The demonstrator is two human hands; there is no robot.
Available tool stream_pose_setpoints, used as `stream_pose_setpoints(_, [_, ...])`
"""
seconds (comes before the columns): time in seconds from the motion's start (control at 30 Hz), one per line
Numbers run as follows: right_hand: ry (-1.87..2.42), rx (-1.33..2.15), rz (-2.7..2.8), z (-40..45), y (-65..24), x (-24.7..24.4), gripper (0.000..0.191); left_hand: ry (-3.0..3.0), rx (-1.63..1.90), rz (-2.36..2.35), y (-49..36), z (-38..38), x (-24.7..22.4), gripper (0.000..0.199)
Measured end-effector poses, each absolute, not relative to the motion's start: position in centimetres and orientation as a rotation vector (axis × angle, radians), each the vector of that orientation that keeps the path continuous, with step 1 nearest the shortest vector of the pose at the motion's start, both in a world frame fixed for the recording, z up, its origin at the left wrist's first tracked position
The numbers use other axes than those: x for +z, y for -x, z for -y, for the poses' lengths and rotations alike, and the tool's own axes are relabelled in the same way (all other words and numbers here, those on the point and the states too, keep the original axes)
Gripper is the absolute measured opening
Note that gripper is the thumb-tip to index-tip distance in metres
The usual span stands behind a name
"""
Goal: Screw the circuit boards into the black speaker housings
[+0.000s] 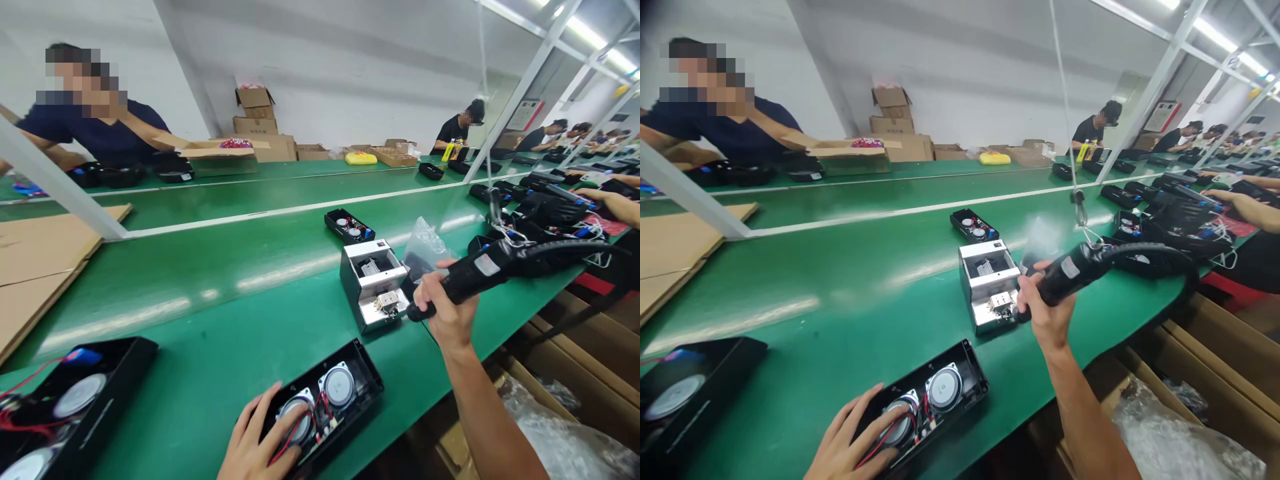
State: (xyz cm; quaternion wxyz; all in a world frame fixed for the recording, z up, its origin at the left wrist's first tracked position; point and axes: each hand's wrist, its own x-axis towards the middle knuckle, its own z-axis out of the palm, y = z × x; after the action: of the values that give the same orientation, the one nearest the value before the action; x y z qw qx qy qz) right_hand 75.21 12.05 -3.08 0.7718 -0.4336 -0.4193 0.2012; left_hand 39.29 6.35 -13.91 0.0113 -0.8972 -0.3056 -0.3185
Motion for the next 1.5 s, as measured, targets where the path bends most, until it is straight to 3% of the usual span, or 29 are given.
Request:
stream_pose_setpoints(0.13, [1.000,0.421,0.985,-14.7,-73.7,-1.8,0.031,2.743,-0.909,0.810,-39.6,-6.4,-13.9,0.019])
stream_pose_setpoints(0.23, [1.114,0.510,1.000,-15.5,-73.2,-2.3,0.033,2.761,-0.930,0.885,-39.8,-6.1,-13.9,0.025])
stream_pose_setpoints(0.47, [1.277,0.695,1.133,-12.3,-73.5,-3.3,0.038,2.801,-1.053,1.013,-40.2,-5.3,-14.3,0.031])
stream_pose_setpoints(0.77, [1.023,0.380,1.007,-14.3,-73.3,-1.4,0.033,2.832,-1.048,1.027,-40.0,-5.4,-14.3,0.026])
stream_pose_setpoints(1.1, [1.331,0.740,1.164,-14.0,-72.6,-3.0,0.039,2.850,-0.971,1.078,-40.2,-4.9,-14.0,0.026])
stream_pose_setpoints(1.5, [0.793,0.884,1.165,-2.5,-66.0,0.5,0.022,2.844,-0.956,1.205,-41.2,-3.8,-12.7,0.028])
